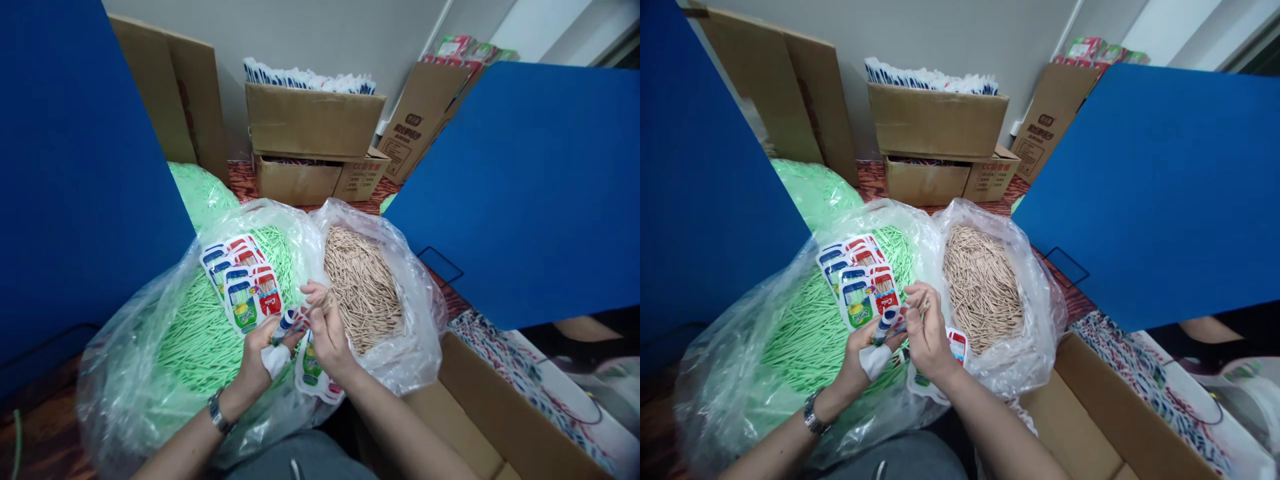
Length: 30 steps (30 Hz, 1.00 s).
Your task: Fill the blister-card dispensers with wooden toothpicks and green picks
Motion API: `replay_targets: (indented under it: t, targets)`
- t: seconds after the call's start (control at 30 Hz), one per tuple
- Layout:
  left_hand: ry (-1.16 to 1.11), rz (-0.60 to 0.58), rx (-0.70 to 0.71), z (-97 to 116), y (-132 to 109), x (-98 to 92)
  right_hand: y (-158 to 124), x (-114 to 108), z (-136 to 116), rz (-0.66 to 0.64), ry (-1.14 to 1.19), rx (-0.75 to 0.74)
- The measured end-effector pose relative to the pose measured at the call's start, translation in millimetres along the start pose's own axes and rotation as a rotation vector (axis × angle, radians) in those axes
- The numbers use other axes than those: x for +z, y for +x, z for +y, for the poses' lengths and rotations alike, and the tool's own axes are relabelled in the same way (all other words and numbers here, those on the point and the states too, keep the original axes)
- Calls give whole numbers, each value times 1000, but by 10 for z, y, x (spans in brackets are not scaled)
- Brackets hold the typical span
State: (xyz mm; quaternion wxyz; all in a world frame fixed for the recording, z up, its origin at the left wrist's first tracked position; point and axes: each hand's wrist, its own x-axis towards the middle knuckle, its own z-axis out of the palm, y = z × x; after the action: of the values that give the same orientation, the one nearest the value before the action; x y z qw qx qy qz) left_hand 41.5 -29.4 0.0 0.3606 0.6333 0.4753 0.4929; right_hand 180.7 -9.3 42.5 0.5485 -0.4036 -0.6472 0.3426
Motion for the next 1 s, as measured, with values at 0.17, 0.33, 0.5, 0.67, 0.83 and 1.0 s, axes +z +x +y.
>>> replay_targets:
  t: [0.17,0.33,0.5,0.67,0.83,1.0]
  targets:
    - [-108,-34,-98,-31,0,-26,41,-181,26,-162,-55,0]
    - [-177,41,-165,-33,14,-16,83,-230,42,-236,-178,-5]
    - [-211,33,-193,-51,-13,-53,115,-253,11,-177,-314,-212]
    - [-246,54,-225,-70,-8,-91,172,-261,56,-192,-338,-206]
    - [-433,147,-225,-34,85,-216,303,-348,50,-276,-405,-174]
    - [-258,119,-147,19,140,-353,473,-227,-25,-475,-491,-268]
